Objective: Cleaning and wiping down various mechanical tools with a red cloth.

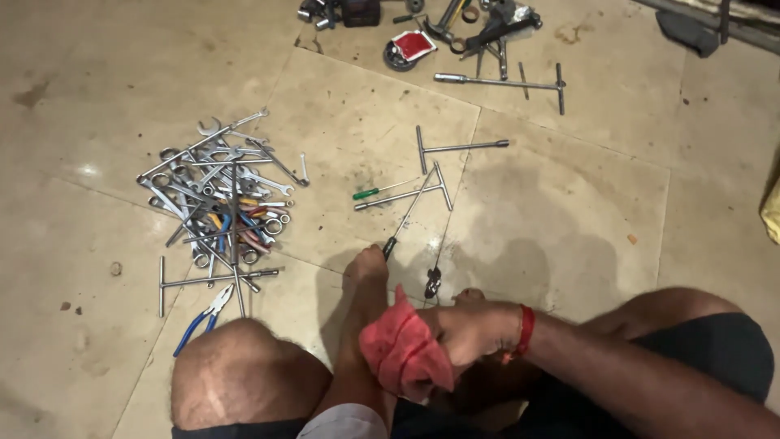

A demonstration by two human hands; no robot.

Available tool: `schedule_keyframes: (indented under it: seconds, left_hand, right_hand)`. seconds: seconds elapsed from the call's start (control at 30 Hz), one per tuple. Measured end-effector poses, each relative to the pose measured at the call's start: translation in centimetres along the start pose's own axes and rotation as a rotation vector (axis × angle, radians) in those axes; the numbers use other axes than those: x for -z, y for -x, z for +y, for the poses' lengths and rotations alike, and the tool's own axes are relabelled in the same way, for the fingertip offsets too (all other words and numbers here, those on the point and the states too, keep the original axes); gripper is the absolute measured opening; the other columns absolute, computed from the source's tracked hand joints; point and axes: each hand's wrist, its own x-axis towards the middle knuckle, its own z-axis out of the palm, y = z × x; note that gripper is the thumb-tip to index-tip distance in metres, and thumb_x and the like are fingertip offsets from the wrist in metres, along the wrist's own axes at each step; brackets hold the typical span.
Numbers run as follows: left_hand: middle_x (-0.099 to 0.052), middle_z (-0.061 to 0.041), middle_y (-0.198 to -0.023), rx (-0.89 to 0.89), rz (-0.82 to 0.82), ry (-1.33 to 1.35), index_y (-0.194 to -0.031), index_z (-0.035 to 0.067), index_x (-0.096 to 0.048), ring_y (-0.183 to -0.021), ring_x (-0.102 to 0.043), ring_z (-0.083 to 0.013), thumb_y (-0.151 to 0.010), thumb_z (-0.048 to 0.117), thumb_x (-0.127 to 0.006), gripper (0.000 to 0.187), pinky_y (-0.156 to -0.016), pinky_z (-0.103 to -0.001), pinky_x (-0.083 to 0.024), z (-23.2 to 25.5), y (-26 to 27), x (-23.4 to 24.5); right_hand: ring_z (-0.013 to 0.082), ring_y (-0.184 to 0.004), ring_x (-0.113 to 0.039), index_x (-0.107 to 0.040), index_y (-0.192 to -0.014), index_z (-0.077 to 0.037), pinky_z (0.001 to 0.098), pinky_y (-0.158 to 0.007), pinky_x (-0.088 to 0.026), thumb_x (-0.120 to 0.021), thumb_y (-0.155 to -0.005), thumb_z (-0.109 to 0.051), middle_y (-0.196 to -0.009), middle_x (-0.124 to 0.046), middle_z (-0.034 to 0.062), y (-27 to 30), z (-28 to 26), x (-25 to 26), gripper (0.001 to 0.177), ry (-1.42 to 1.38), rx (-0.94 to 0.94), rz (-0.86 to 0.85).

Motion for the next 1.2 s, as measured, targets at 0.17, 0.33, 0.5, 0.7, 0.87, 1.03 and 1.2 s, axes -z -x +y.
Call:
schedule_keyframes:
  seconds: [0.17,0.33,0.5,0.7,0.87,1.03,1.2]
  left_hand:
    - [-0.07,-0.014,-0.123,0.119,0.044,0.069,-0.119,0.014,-0.07,-0.118,-0.066,-0.0352,-0.092,0.028,-0.067,0.031,-0.1,-0.046,-0.053,0.8,1.2,0.7]
    - [-0.072,-0.017,-0.117,0.095,0.162,0.199,-0.113,0.012,-0.074,-0.112,-0.068,-0.0365,-0.09,0.023,-0.069,0.026,-0.096,-0.045,-0.055,-1.6,-4.5,-3.0]
    - [-0.077,-0.022,-0.094,-0.173,0.399,0.68,-0.104,0.005,-0.078,-0.085,-0.073,-0.0351,-0.088,0.02,-0.073,0.022,-0.077,-0.044,-0.055,2.5,-2.1,4.2]
    - [-0.068,-0.006,-0.076,-0.43,0.481,1.199,-0.11,-0.004,-0.069,-0.063,-0.063,-0.0117,-0.102,0.01,-0.06,0.019,-0.058,-0.029,-0.053,6.7,4.8,21.2]
    - [-0.069,-0.005,-0.086,-0.581,0.453,1.262,-0.115,-0.005,-0.066,-0.069,-0.064,-0.0109,-0.104,0.01,-0.055,0.021,-0.062,-0.026,-0.056,4.8,13.0,31.0]
    - [-0.068,-0.005,-0.089,-0.664,0.482,1.218,-0.119,-0.006,-0.065,-0.071,-0.062,-0.0102,-0.105,0.008,-0.054,0.022,-0.066,-0.025,-0.055,2.3,20.4,31.9]
    - [-0.07,-0.006,-0.094,-0.671,0.439,1.28,-0.122,-0.005,-0.064,-0.074,-0.064,-0.0109,-0.104,0.005,-0.053,0.023,-0.068,-0.027,-0.056,3.7,23.9,27.7]
  right_hand:
    - [0.0083,-0.087,-0.067,-0.076,-0.111,-0.007,0.0248,-0.071,-0.055,-0.076,-0.095,-0.024,-0.096,-0.076,-0.0002,0.6,-0.6,0.3,0.023,0.199,0.028,-0.059]
    - [0.0138,-0.103,-0.068,-0.071,-0.12,0.0,0.0289,-0.087,-0.057,-0.078,-0.096,-0.013,-0.114,-0.074,0.0088,-1.4,7.1,3.7,0.029,-0.027,0.125,-0.166]
    - [0.0201,-0.115,-0.068,-0.064,-0.132,0.005,0.0351,-0.097,-0.058,-0.077,-0.093,-0.002,-0.128,-0.069,0.0156,-1.8,3.6,3.8,0.041,-0.361,0.19,-0.253]
    - [0.0276,-0.12,-0.067,-0.061,-0.135,0.006,0.0418,-0.104,-0.055,-0.073,-0.097,-0.007,-0.134,-0.067,0.0201,0.6,-3.7,3.7,0.042,-0.449,0.474,-0.158]
    - [0.0302,-0.123,-0.063,-0.059,-0.135,-0.003,0.0494,-0.108,-0.05,-0.068,-0.096,-0.018,-0.136,-0.064,0.0162,1.6,-3.9,6.9,0.044,-0.524,0.752,0.357]
    - [0.0288,-0.12,-0.064,-0.062,-0.131,-0.005,0.0469,-0.108,-0.051,-0.058,-0.102,-0.038,-0.131,-0.067,0.0129,2.0,-11.0,4.3,0.044,-0.731,1.004,0.375]
    - [0.0241,-0.107,-0.06,-0.063,-0.131,-0.004,0.0405,-0.096,-0.047,-0.053,-0.107,-0.033,-0.122,-0.066,0.0112,-3.3,-12.0,3.1,0.039,-0.659,0.949,0.523]
